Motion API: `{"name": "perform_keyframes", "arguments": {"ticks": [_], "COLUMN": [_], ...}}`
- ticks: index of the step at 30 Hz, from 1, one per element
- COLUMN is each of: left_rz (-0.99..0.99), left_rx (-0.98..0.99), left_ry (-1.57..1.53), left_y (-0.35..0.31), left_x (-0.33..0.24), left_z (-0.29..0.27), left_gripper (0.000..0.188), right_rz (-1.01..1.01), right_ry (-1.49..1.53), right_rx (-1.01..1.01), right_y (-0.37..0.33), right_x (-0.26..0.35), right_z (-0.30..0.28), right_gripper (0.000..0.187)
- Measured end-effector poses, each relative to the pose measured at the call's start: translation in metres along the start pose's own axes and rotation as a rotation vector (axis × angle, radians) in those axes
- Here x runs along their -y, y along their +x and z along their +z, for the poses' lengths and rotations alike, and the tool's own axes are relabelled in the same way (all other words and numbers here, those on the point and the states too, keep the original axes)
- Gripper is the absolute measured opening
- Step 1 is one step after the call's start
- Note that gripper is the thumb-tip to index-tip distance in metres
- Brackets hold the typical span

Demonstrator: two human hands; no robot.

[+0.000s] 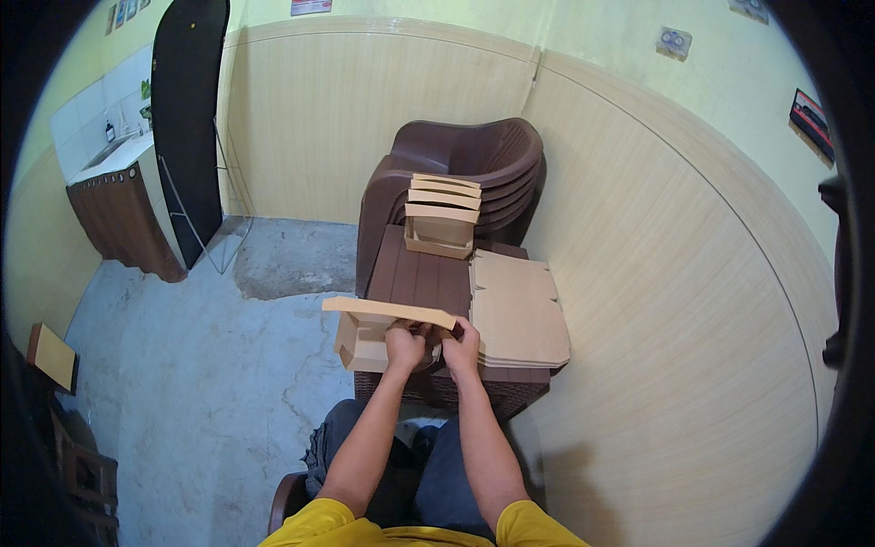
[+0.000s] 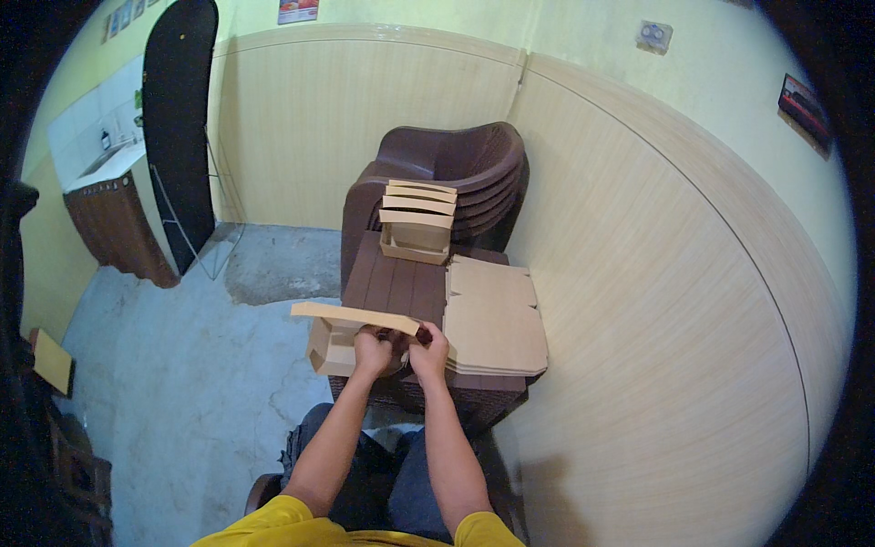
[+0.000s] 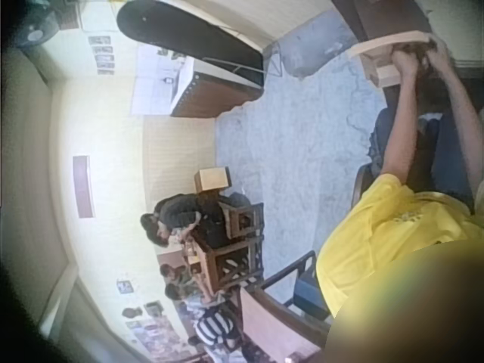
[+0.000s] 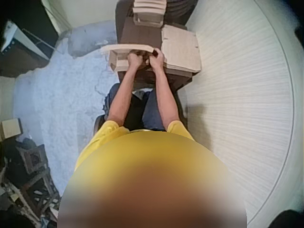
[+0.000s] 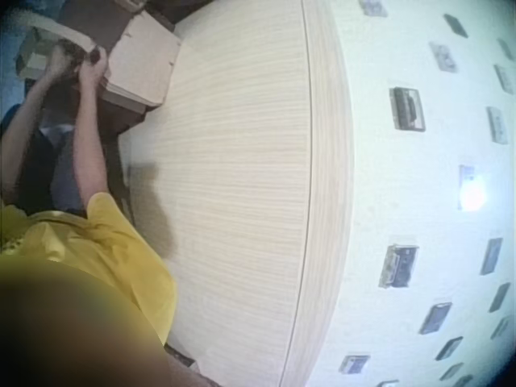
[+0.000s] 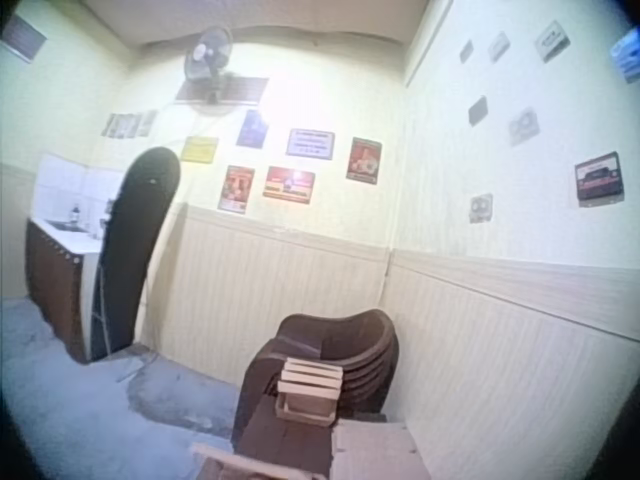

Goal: The person folds flat cardboard pieces into small boxes by hand, tucking flaps and creasing edges. Completed boxes are stacked on a nearby chair while additional flat pieces are processed one at a time.

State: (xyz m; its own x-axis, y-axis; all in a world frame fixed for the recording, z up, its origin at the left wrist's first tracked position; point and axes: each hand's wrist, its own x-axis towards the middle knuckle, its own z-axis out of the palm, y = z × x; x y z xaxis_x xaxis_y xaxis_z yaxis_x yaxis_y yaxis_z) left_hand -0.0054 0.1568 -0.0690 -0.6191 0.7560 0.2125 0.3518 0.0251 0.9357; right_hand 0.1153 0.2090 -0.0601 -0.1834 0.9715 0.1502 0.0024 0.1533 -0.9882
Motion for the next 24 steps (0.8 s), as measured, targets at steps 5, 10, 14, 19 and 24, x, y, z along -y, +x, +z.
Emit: {"name": "perform_keyframes", "arguments": {"ticks": [5,10,14,19,24], "left_rz": [-0.121,-0.146,-0.127,-0.171,-0.096], "left_rx": [0.082,0.093,0.059,0.133,0.19], "left_ry": [-0.041,-0.075,-0.116,-0.164,-0.17], "left_y": [0.004,0.005,0.009,0.018,0.028], "left_x": [-0.014,-0.011,-0.009,0.004,0.036], "left_z": [-0.009,-0.011,-0.008,0.0,0.011], "left_gripper": [0.018,0.018,0.015,0.014,0.017], "right_rz": [0.129,0.117,0.089,0.203,0.161], "right_ry": [0.097,0.104,0.144,0.196,0.131], "right_rx": [0.025,0.013,0.049,0.084,-0.024], "right_y": [0.002,0.003,0.006,0.005,0.006], "right_x": [0.0,-0.004,-0.007,0.0,-0.008], "right_z": [-0.003,-0.001,0.002,-0.001,0.005], "right_gripper": [0.035,0.032,0.029,0.031,0.029]}}
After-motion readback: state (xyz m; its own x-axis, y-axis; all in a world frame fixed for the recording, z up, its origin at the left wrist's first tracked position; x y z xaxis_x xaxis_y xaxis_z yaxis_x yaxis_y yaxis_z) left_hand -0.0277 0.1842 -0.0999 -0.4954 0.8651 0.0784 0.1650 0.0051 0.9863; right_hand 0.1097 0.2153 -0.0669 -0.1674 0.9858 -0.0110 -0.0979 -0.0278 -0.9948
